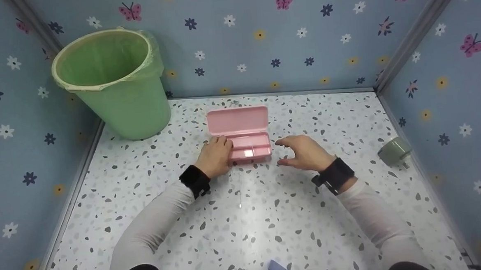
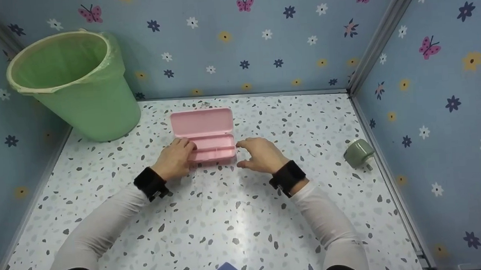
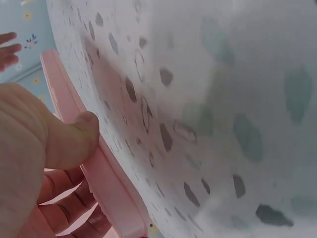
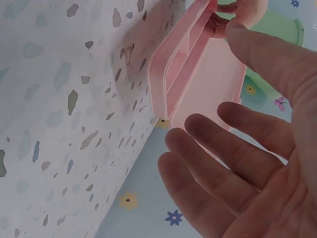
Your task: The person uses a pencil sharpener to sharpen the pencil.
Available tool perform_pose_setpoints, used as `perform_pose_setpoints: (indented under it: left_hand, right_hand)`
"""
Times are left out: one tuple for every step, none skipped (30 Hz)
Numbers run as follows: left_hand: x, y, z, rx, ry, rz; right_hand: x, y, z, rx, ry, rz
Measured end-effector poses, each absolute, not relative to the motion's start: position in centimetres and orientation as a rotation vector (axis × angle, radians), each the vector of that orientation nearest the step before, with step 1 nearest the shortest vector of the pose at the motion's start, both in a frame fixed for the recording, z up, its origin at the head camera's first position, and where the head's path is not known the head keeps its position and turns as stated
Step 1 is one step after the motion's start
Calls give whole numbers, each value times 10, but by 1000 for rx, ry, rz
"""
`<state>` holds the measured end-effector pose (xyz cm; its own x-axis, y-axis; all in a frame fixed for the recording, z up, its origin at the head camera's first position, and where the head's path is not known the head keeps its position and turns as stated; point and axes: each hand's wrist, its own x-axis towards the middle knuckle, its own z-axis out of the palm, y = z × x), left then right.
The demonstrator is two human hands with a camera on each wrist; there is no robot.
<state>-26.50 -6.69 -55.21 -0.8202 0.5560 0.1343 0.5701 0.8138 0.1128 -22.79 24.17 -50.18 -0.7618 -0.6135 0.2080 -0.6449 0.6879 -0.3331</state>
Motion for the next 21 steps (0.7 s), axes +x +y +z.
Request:
perform_pose_setpoints:
  left_hand:
    - [-262, -66, -553, -917, -2891, -225]
    - [-259, -66, -554, -931, -2884, -223]
    - [-257, -66, -554, -943, -2879, -220]
    - [-255, -65, -555, -955, -2874, -216]
    - [-253, -65, -555, -963, -2872, -214]
    - [-251, -64, -556, -971, -2872, -220]
    - [-249, -64, -556, -976, -2876, -223]
    - [-247, -63, -556, -972, -2884, -217]
    - [-245, -62, -556, -968, -2889, -208]
    - [-243, -61, -556, -967, -2895, -203]
    - [-241, -60, -556, -967, -2898, -197]
    - [-239, -59, -557, -966, -2899, -192]
    - [-237, -57, -557, -970, -2898, -183]
    - [-236, -56, -558, -975, -2895, -177]
    - [-234, -55, -558, -987, -2892, -182]
    - [-233, -54, -558, -996, -2889, -182]
    - [-232, -54, -559, -1003, -2885, -174]
    - [-231, -53, -559, -1010, -2880, -170]
    - [-231, -52, -560, -1018, -2875, -161]
    - [-230, -52, -560, -1024, -2873, -154]
    - [-230, -51, -561, -1029, -2871, -145]
  right_hand:
    - [-228, 240, -503, 1053, -2813, 603]
    - [-228, 238, -504, 1059, -2816, 610]
    - [-228, 236, -506, 1063, -2816, 610]
    - [-229, 234, -508, 1068, -2815, 605]
    - [-229, 231, -509, 1078, -2810, 610]
    - [-230, 229, -511, 1091, -2803, 619]
    - [-230, 226, -513, 1105, -2797, 626]
    - [-230, 223, -515, 1113, -2793, 630]
    - [-231, 219, -517, 1120, -2788, 629]
    - [-231, 216, -519, 1125, -2789, 625]
    - [-231, 213, -521, 1130, -2791, 626]
    - [-231, 210, -524, 1128, -2798, 611]
    - [-231, 206, -526, 1125, -2804, 597]
    - [-231, 203, -529, 1119, -2812, 580]
    - [-231, 200, -531, 1116, -2821, 563]
    - [-231, 197, -534, 1108, -2833, 547]
    - [-231, 194, -537, 1098, -2846, 531]
    - [-230, 191, -539, 1090, -2860, 524]
    - [-230, 189, -541, 1082, -2876, 526]
    - [-230, 188, -543, 1076, -2894, 523]
    - [-230, 186, -545, 1073, -2910, 524]
